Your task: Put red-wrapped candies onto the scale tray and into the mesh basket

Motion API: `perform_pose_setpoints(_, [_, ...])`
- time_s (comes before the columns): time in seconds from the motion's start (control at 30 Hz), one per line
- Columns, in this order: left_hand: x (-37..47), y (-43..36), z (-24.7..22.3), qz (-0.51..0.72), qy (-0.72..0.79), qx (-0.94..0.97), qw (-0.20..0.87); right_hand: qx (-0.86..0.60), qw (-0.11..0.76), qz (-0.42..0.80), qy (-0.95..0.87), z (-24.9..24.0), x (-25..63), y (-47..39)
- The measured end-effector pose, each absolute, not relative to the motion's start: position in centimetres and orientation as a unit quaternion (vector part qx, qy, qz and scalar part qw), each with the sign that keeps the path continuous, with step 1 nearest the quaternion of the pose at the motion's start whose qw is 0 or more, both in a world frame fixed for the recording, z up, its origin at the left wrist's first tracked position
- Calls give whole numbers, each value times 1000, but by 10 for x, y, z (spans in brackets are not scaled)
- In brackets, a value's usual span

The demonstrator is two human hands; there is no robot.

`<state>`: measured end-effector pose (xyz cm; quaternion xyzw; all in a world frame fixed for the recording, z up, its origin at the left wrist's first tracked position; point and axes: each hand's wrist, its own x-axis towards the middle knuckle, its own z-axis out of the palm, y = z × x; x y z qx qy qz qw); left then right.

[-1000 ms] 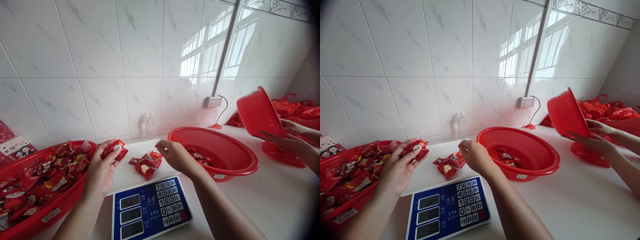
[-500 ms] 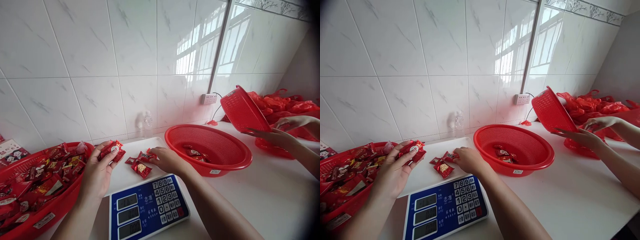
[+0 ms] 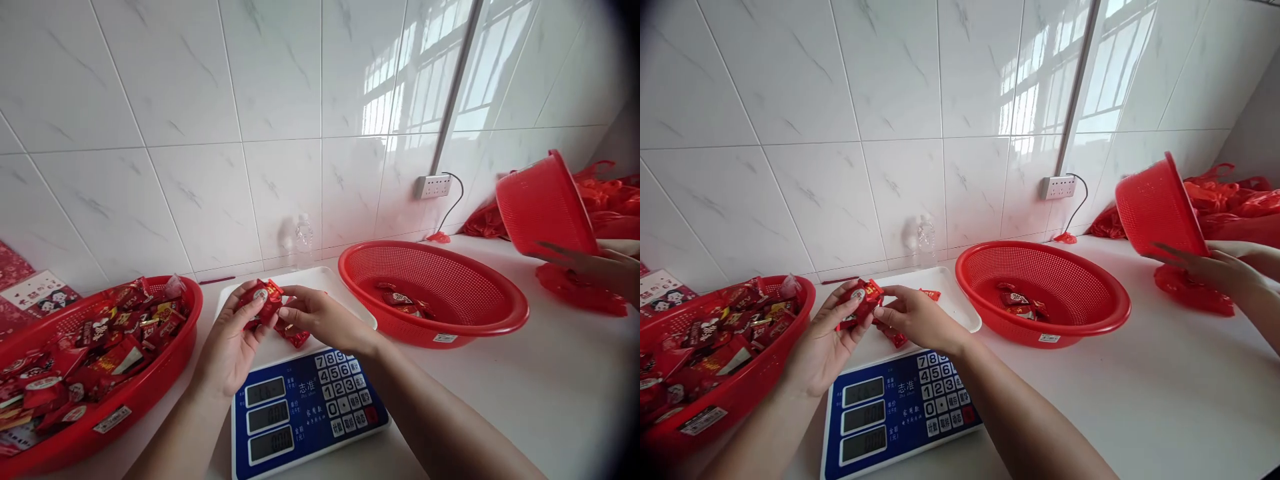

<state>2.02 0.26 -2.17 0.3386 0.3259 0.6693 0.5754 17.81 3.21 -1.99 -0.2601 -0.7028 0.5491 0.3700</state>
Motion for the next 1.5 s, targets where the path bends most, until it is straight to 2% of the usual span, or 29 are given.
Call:
perform_pose_setpoints(0.17, [23, -1, -23, 638, 341, 394, 567, -260, 394, 587, -658, -20, 173, 30])
perform_pose_setpoints(0.53, [22, 0, -20, 643, 345, 326, 601, -314, 425, 411, -743, -22, 173, 31])
perform_pose_setpoints(0.73, [21, 0, -19, 634, 340, 305, 624, -301, 419, 451, -728, -14, 176, 28])
perform_pose_setpoints(1.0, [15, 5, -21, 611, 329, 235, 681, -250, 419, 606, -629, -5, 179, 24])
perform_pose_setpoints(1.5, [14, 5, -20, 604, 305, 208, 706, -304, 427, 576, -627, -5, 181, 24])
